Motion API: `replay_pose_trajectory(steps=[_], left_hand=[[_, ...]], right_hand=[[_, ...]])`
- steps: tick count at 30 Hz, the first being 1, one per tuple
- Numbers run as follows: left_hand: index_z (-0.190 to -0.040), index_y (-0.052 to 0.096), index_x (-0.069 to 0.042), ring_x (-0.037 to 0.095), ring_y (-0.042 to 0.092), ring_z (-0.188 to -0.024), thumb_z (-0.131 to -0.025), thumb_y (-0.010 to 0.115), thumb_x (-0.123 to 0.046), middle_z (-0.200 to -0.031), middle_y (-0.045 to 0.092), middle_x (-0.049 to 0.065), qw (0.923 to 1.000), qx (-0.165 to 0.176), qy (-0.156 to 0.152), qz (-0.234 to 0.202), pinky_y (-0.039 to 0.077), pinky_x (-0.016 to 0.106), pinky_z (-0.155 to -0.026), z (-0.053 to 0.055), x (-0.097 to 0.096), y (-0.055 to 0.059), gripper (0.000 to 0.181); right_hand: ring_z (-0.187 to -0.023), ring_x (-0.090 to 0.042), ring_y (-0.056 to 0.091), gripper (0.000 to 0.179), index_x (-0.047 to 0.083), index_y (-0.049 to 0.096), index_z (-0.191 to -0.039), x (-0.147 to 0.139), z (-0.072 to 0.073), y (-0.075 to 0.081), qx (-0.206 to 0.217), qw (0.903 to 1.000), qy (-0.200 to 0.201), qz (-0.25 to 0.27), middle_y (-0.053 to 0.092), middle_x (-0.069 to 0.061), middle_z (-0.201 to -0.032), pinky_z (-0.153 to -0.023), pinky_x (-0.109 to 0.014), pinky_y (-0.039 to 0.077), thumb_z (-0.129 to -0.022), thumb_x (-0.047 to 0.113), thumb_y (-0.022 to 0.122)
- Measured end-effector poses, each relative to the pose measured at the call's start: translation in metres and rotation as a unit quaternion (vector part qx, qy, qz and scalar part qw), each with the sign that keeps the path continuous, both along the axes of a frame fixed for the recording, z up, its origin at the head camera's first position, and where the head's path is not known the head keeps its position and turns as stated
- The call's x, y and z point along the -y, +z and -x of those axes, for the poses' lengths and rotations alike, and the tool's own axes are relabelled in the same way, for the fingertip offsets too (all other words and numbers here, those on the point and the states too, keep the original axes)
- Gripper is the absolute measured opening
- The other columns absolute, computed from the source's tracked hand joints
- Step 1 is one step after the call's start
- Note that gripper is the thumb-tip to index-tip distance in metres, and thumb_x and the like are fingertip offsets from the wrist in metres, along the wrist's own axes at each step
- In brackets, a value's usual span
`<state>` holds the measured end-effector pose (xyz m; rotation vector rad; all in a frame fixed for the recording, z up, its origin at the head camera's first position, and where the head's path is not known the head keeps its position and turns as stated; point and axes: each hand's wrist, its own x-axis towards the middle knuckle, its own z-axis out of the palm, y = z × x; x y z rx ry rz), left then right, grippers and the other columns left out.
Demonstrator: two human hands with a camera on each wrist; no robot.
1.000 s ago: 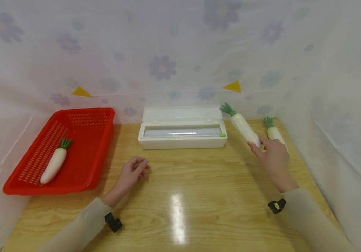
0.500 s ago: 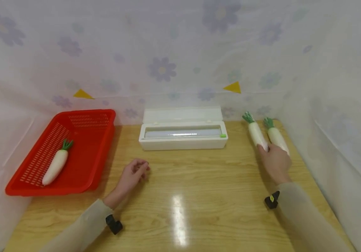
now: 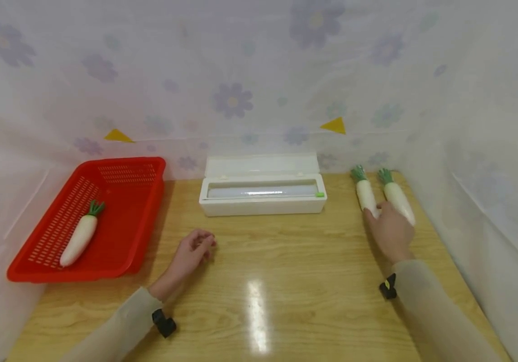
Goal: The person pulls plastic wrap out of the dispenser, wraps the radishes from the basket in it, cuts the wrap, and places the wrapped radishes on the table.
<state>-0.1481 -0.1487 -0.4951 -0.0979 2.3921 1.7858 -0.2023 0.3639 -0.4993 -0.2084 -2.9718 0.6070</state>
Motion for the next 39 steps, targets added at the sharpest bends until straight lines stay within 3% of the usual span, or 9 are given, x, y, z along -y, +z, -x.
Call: replay_pose_trajectory(steps=[3,7,15,23,27,32,39], left_hand=[[-0.125,0.061,-0.003,0.027,0.066,-0.079,-0.108,0.059,-0.023,-0.108,0.072,0.015,1.0,0.002,-0.001,-0.007,0.051,0.029,-0.063,0.001,-0.001,0.0,0.026],[-0.129,0.059,0.001,0.029,0.067,-0.078,-0.108,0.059,-0.02,-0.109,0.072,0.019,0.9998,-0.003,-0.003,-0.018,0.05,0.029,-0.062,0.002,-0.001,-0.001,0.029],[-0.128,0.059,0.0,0.029,0.067,-0.077,-0.108,0.059,-0.018,-0.107,0.072,0.019,0.9997,-0.012,-0.005,-0.019,0.05,0.029,-0.061,0.002,-0.001,-0.001,0.027],[-0.127,0.059,-0.001,0.027,0.066,-0.076,-0.108,0.059,-0.018,-0.106,0.073,0.018,0.9998,-0.01,-0.007,-0.017,0.049,0.028,-0.06,0.002,-0.001,-0.003,0.026],[-0.128,0.06,-0.002,0.027,0.066,-0.077,-0.108,0.059,-0.02,-0.107,0.072,0.018,0.9998,-0.004,-0.008,-0.02,0.048,0.028,-0.06,0.002,-0.001,-0.002,0.027],[-0.127,0.059,-0.002,0.025,0.065,-0.076,-0.108,0.06,-0.019,-0.105,0.072,0.018,0.9998,0.001,-0.012,-0.017,0.048,0.028,-0.061,0.0,-0.002,-0.001,0.025],[-0.124,0.06,-0.002,0.025,0.064,-0.073,-0.108,0.059,-0.016,-0.102,0.072,0.017,0.9998,-0.003,-0.021,-0.007,0.048,0.027,-0.062,-0.001,-0.003,-0.001,0.022]], right_hand=[[-0.079,-0.047,0.064,0.079,-0.01,0.05,-0.138,0.0,-0.001,0.001,0.02,0.9998,0.005,-0.009,0.061,-0.039,-0.11,-0.049,-0.049,0.044,-0.104,0.06,0.049],[-0.093,-0.056,0.056,0.07,-0.015,0.05,-0.135,0.0,-0.002,0.003,0.023,0.9997,0.006,-0.008,0.049,-0.042,-0.115,-0.056,-0.057,0.045,-0.106,0.049,0.052],[-0.084,-0.051,0.064,0.055,-0.018,0.056,-0.129,-0.012,0.002,0.002,-0.048,0.9984,0.003,0.031,0.064,-0.039,-0.106,-0.061,-0.058,0.05,-0.106,0.032,0.054],[-0.098,-0.054,0.064,0.06,-0.018,0.054,-0.131,-0.014,-0.001,0.007,-0.031,0.9965,-0.021,0.075,0.065,-0.039,-0.116,-0.077,-0.06,0.05,-0.108,0.037,0.047],[-0.091,-0.052,0.066,0.061,-0.02,0.048,-0.133,-0.015,-0.002,0.008,-0.022,0.9965,-0.014,0.08,0.063,-0.042,-0.118,-0.069,-0.054,0.052,-0.11,0.036,0.042],[-0.072,-0.042,0.063,0.052,-0.019,0.058,-0.118,-0.018,-0.004,0.009,-0.023,0.9993,0.008,0.029,0.064,-0.037,-0.097,-0.054,-0.047,0.047,-0.109,0.03,0.044],[-0.089,-0.053,0.062,0.052,-0.013,0.057,-0.128,-0.019,-0.004,0.011,-0.012,0.9998,-0.016,-0.008,0.06,-0.037,-0.108,-0.058,-0.056,0.048,-0.11,0.034,0.043]])
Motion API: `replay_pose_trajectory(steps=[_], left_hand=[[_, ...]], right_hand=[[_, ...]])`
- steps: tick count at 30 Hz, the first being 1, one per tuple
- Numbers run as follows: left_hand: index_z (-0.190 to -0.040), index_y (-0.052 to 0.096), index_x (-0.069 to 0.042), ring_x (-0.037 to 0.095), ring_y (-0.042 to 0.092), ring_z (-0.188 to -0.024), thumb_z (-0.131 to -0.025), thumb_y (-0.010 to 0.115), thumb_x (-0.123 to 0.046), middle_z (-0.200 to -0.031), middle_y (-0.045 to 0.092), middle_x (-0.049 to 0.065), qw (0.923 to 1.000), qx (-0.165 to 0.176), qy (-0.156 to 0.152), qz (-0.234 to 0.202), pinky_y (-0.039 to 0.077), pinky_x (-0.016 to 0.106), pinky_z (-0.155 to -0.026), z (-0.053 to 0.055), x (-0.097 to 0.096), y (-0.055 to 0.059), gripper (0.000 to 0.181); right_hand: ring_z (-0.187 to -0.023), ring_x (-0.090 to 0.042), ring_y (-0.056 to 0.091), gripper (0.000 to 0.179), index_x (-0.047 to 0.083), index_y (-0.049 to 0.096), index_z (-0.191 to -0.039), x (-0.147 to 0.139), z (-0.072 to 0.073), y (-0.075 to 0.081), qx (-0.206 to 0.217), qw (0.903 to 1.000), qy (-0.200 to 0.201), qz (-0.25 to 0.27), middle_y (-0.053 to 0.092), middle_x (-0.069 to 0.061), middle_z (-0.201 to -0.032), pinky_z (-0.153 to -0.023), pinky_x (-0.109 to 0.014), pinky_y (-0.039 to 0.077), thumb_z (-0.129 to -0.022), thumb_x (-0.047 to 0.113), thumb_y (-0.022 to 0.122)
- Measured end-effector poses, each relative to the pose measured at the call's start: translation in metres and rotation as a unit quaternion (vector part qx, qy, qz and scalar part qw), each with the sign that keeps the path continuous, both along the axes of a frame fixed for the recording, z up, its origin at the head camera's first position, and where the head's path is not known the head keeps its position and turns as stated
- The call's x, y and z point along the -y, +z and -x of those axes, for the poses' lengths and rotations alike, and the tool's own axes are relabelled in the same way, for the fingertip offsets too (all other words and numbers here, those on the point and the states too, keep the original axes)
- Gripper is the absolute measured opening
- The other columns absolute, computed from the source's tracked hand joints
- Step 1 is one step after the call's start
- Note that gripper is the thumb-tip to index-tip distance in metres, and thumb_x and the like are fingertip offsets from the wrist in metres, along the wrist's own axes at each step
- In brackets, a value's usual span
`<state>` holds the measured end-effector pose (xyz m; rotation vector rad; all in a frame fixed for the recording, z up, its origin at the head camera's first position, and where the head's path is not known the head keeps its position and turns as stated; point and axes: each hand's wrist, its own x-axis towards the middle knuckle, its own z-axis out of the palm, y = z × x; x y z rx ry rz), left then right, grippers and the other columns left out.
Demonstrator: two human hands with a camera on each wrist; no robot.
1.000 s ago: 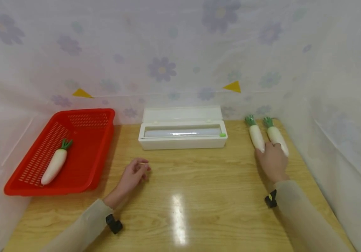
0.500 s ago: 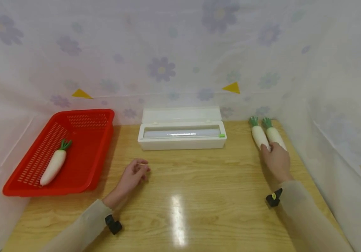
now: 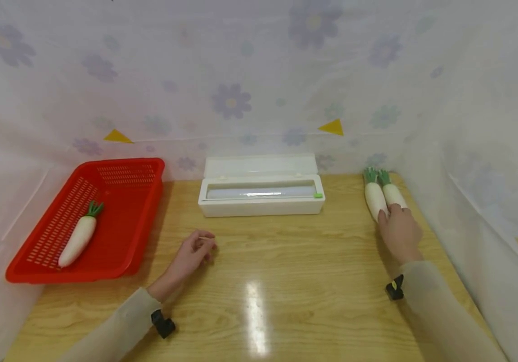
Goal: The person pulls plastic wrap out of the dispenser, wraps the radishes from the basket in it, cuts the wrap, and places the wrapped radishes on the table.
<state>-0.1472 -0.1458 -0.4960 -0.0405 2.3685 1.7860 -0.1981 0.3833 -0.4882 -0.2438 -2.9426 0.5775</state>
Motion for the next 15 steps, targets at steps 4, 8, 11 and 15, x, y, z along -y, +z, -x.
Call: replay_pose_trajectory(steps=[4,8,11,15], left_hand=[[-0.124,0.06,-0.001,0.026,0.065,-0.074,-0.108,0.058,-0.016,-0.102,0.071,0.017,1.0,0.002,-0.008,0.002,0.048,0.028,-0.063,0.0,0.0,0.002,0.022],[-0.124,0.061,-0.001,0.028,0.065,-0.076,-0.108,0.059,-0.018,-0.101,0.071,0.016,0.9998,-0.006,-0.014,0.013,0.048,0.027,-0.062,0.0,0.002,0.004,0.024],[-0.124,0.062,-0.001,0.028,0.065,-0.079,-0.107,0.06,-0.019,-0.1,0.07,0.015,0.9987,-0.032,-0.019,0.034,0.05,0.027,-0.063,0.001,0.004,0.005,0.024],[-0.127,0.064,-0.001,0.025,0.065,-0.091,-0.106,0.062,-0.017,-0.104,0.07,0.011,0.9897,-0.101,-0.031,0.096,0.055,0.034,-0.076,0.003,0.005,0.008,0.026]], right_hand=[[-0.094,-0.053,0.062,0.054,-0.011,0.057,-0.129,0.002,0.001,0.004,0.002,1.0,-0.005,-0.001,0.059,-0.038,-0.113,-0.061,-0.06,0.049,-0.109,0.036,0.04],[-0.103,-0.055,0.059,0.059,-0.01,0.056,-0.133,0.006,0.001,0.009,0.01,0.9999,-0.012,0.001,0.056,-0.038,-0.121,-0.068,-0.065,0.047,-0.109,0.04,0.036],[-0.104,-0.055,0.059,0.059,-0.009,0.055,-0.135,0.011,-0.002,0.012,0.006,1.0,-0.003,0.002,0.055,-0.037,-0.124,-0.07,-0.066,0.046,-0.11,0.041,0.034],[-0.097,-0.051,0.063,0.053,-0.007,0.058,-0.132,0.023,-0.009,0.016,-0.026,0.9993,0.026,0.001,0.058,-0.033,-0.123,-0.065,-0.061,0.049,-0.11,0.036,0.039]])
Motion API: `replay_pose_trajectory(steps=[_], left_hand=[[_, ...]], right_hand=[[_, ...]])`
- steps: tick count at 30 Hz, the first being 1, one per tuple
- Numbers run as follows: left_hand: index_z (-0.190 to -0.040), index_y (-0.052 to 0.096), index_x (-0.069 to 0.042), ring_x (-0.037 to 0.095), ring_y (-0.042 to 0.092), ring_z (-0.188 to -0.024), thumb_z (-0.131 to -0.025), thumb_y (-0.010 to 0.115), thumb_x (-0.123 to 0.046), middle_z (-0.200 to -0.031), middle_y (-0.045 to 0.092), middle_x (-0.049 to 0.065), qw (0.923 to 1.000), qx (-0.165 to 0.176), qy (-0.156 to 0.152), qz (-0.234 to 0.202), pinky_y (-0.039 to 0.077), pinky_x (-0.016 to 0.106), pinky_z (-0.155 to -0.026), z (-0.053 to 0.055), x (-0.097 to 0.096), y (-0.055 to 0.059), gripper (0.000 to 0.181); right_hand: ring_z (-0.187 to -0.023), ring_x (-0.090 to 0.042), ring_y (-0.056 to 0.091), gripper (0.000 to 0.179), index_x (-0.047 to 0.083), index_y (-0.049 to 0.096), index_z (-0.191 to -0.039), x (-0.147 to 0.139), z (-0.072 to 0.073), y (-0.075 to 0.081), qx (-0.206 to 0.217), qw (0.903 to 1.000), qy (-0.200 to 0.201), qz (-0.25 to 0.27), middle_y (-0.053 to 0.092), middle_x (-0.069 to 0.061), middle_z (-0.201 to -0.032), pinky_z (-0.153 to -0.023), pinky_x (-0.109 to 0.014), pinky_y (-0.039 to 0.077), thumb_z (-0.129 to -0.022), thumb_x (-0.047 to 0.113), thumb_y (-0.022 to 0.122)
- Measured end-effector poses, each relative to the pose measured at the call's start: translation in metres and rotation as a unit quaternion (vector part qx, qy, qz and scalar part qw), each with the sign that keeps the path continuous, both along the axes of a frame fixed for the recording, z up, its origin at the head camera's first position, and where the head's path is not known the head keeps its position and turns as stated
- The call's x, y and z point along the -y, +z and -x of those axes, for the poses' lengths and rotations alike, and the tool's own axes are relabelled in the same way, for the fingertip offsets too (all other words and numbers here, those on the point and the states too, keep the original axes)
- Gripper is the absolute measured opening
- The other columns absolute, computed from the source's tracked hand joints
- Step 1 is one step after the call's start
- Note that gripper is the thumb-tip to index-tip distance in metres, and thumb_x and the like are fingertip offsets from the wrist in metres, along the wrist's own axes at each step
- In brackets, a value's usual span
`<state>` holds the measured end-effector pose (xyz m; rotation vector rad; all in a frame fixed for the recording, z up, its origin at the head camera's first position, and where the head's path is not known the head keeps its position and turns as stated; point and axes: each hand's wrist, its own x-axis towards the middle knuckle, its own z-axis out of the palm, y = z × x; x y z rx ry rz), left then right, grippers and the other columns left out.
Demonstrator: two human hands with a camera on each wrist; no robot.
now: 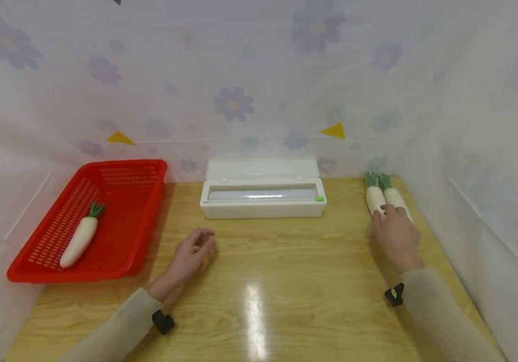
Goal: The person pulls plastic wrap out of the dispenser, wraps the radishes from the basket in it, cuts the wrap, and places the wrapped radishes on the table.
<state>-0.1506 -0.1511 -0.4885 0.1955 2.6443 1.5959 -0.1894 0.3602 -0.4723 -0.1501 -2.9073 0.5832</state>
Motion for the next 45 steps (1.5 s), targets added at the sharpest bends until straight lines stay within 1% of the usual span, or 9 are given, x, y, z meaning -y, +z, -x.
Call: replay_pose_trajectory(steps=[4,9,17,20,22,27,34,39,45], left_hand=[[-0.136,0.063,-0.004,0.026,0.063,-0.111,-0.106,0.062,-0.022,-0.123,0.069,0.009,0.994,-0.061,-0.003,0.091,0.053,0.047,-0.094,0.002,0.001,0.005,0.035],[-0.143,0.059,-0.004,0.035,0.057,-0.128,-0.106,0.062,-0.026,-0.139,0.064,0.016,0.9753,-0.124,-0.003,0.183,0.047,0.055,-0.106,0.006,0.004,0.01,0.043],[-0.133,0.066,0.001,0.042,0.06,-0.117,-0.101,0.07,-0.016,-0.127,0.068,0.022,0.9439,-0.239,0.028,0.226,0.049,0.057,-0.098,0.019,0.011,0.01,0.037],[-0.132,0.066,0.002,0.043,0.061,-0.112,-0.099,0.071,-0.014,-0.123,0.068,0.023,0.9323,-0.268,0.036,0.24,0.051,0.058,-0.093,0.027,0.01,0.009,0.037],[-0.133,0.066,0.002,0.042,0.061,-0.11,-0.1,0.07,-0.014,-0.121,0.067,0.023,0.9301,-0.274,0.043,0.24,0.051,0.056,-0.09,0.034,0.009,0.011,0.036],[-0.13,0.069,-0.001,0.04,0.058,-0.105,-0.101,0.07,-0.016,-0.114,0.064,0.022,0.9342,-0.275,0.061,0.219,0.051,0.05,-0.086,0.056,0.004,0.019,0.032],[-0.119,0.078,-0.005,0.038,0.056,-0.104,-0.102,0.069,-0.022,-0.11,0.064,0.021,0.9455,-0.226,0.066,0.225,0.049,0.048,-0.086,0.085,0.002,0.022,0.026],[-0.112,0.08,-0.008,0.035,0.053,-0.103,-0.102,0.069,-0.024,-0.105,0.063,0.018,0.9505,-0.19,0.061,0.238,0.047,0.046,-0.082,0.092,0.001,0.023,0.022],[-0.106,0.082,-0.007,0.036,0.053,-0.104,-0.102,0.07,-0.023,-0.106,0.062,0.017,0.9567,-0.17,0.064,0.228,0.048,0.046,-0.082,0.096,0.0,0.022,0.02]], right_hand=[[-0.095,-0.048,0.064,0.048,-0.009,0.06,-0.131,0.018,-0.007,0.003,-0.035,0.9983,0.044,0.017,0.059,-0.033,-0.12,-0.068,-0.06,0.052,-0.109,0.031,0.044],[-0.105,-0.048,0.063,0.044,-0.008,0.061,-0.134,0.041,-0.015,0.003,-0.06,0.9926,0.096,0.043,0.06,-0.033,-0.122,-0.078,-0.062,0.052,-0.11,0.027,0.047],[-0.103,-0.047,0.063,0.032,-0.007,0.064,-0.129,0.07,-0.009,0.002,-0.126,0.977,0.17,0.03,0.065,-0.029,-0.118,-0.081,-0.062,0.051,-0.104,0.013,0.062],[-0.092,-0.044,0.064,0.03,-0.007,0.066,-0.126,0.077,0.0,0.004,-0.184,0.9628,0.198,0.001,0.067,-0.026,-0.108,-0.076,-0.058,0.052,-0.099,0.006,0.069],[-0.086,-0.041,0.063,0.03,-0.007,0.067,-0.124,0.082,0.008,0.006,-0.218,0.9513,0.218,-0.014,0.067,-0.025,-0.103,-0.072,-0.055,0.052,-0.096,0.004,0.072],[-0.085,-0.038,0.063,0.028,-0.005,0.069,-0.12,0.092,0.031,0.015,-0.24,0.9368,0.254,-0.021,0.067,-0.023,-0.101,-0.069,-0.052,0.052,-0.093,0.002,0.076],[-0.097,-0.04,0.06,0.024,-0.002,0.074,-0.118,0.1,0.053,0.02,-0.159,0.9448,0.285,-0.027,0.067,-0.023,-0.111,-0.08,-0.055,0.049,-0.097,0.009,0.075],[-0.1,-0.041,0.056,0.022,0.0,0.075,-0.117,0.102,0.058,0.018,-0.121,0.9478,0.293,-0.037,0.064,-0.023,-0.114,-0.084,-0.056,0.046,-0.099,0.012,0.072],[-0.097,-0.04,0.056,0.011,0.001,0.076,-0.105,0.105,0.067,0.015,-0.125,0.9465,0.296,-0.026,0.064,-0.022,-0.108,-0.085,-0.055,0.044,-0.099,0.009,0.072]])
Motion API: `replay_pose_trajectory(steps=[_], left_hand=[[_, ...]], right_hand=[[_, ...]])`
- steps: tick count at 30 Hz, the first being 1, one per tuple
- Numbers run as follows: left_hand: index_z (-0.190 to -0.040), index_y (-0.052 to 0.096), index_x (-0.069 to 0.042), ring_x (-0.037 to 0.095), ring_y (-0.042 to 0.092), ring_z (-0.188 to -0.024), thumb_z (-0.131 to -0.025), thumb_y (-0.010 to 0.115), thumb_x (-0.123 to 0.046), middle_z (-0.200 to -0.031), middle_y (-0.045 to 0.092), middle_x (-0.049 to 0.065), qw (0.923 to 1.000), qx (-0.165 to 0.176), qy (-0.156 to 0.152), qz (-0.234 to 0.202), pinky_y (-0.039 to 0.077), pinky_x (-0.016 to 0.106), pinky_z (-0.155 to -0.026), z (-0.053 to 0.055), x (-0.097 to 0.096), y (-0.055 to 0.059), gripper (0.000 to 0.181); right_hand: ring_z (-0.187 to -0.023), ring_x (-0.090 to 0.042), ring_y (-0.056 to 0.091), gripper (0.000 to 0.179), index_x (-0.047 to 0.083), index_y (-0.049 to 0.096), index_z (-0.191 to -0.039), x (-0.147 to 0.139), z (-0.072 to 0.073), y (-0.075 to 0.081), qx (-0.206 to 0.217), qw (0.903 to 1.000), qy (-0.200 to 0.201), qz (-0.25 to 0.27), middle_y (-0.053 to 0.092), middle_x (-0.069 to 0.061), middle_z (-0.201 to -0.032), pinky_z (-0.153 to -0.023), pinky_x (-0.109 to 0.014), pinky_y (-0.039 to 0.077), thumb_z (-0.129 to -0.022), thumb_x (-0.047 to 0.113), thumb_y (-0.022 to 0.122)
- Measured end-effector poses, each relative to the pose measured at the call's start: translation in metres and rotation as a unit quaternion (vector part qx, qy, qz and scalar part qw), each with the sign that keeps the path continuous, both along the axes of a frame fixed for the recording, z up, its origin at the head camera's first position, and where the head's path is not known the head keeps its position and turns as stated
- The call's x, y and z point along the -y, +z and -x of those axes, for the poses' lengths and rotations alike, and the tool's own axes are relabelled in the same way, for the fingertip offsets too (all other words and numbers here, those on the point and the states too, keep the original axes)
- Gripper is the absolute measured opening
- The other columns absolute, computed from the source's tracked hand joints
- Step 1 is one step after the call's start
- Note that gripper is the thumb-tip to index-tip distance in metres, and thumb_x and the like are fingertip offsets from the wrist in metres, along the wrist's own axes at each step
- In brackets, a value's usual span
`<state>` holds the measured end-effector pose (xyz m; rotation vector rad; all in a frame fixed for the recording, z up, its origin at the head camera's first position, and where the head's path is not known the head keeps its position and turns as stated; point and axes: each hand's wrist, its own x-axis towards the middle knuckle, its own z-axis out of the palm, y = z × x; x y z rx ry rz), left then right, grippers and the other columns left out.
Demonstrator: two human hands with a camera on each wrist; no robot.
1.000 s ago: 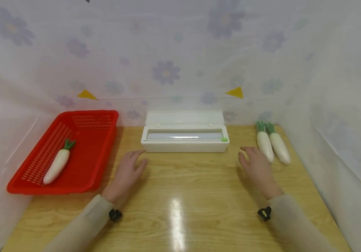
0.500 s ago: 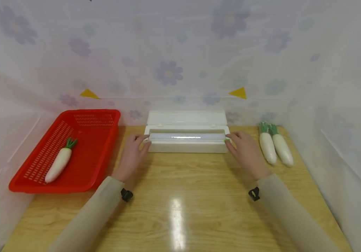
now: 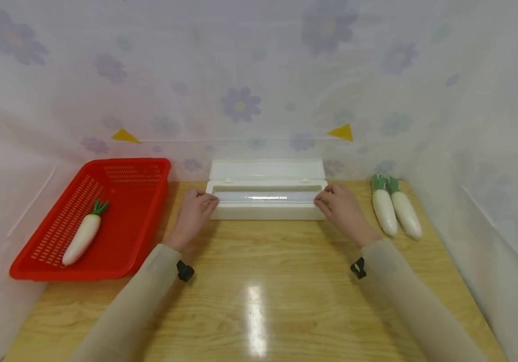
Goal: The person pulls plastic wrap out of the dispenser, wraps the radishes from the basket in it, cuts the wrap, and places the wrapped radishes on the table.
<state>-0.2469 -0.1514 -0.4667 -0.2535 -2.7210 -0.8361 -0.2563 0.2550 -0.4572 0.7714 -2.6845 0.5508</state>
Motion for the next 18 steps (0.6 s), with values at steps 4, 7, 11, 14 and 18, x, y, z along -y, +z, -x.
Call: replay_pose_trajectory(steps=[4,7,11,14,18], left_hand=[[-0.105,0.08,-0.002,0.039,0.054,-0.108,-0.101,0.07,-0.019,-0.11,0.063,0.02,0.9988,0.007,0.009,-0.047,0.049,0.05,-0.087,0.003,-0.001,0.0,0.02],[-0.105,0.079,0.0,0.04,0.055,-0.107,-0.101,0.068,-0.016,-0.108,0.062,0.021,0.9976,0.007,0.011,-0.067,0.049,0.05,-0.089,0.006,-0.001,-0.001,0.02],[-0.104,0.077,0.002,0.04,0.055,-0.105,-0.103,0.066,-0.015,-0.106,0.062,0.022,0.9973,0.002,0.005,-0.073,0.048,0.051,-0.089,0.01,-0.001,-0.001,0.021],[-0.103,0.075,0.004,0.039,0.055,-0.104,-0.104,0.063,-0.014,-0.105,0.061,0.022,0.9971,0.007,-0.004,-0.075,0.048,0.05,-0.089,0.012,-0.002,0.0,0.022],[-0.101,0.073,0.003,0.036,0.053,-0.101,-0.103,0.066,-0.018,-0.103,0.058,0.02,0.996,0.034,-0.013,-0.081,0.047,0.047,-0.086,0.015,-0.004,0.003,0.022]], right_hand=[[-0.092,-0.039,0.056,0.007,-0.001,0.075,-0.098,0.004,0.005,0.0,-0.014,0.9999,-0.001,0.01,0.063,-0.022,-0.103,-0.082,-0.054,0.045,-0.097,0.006,0.073],[-0.091,-0.04,0.056,0.007,-0.001,0.074,-0.096,0.006,0.008,0.0,-0.021,0.9997,-0.002,0.012,0.062,-0.023,-0.103,-0.081,-0.054,0.046,-0.097,0.005,0.073],[-0.094,-0.041,0.056,0.009,-0.001,0.071,-0.095,0.009,0.011,0.0,-0.007,0.9998,-0.007,0.017,0.06,-0.022,-0.104,-0.084,-0.054,0.046,-0.1,0.006,0.069],[-0.097,-0.041,0.056,0.014,-0.001,0.068,-0.096,0.008,0.013,0.001,0.017,0.9997,-0.009,0.016,0.06,-0.022,-0.103,-0.088,-0.056,0.044,-0.104,0.008,0.062],[-0.1,-0.041,0.054,0.02,0.0,0.066,-0.096,0.006,0.015,0.005,0.06,0.9982,-0.011,0.0,0.061,-0.021,-0.103,-0.093,-0.057,0.042,-0.107,0.016,0.061]])
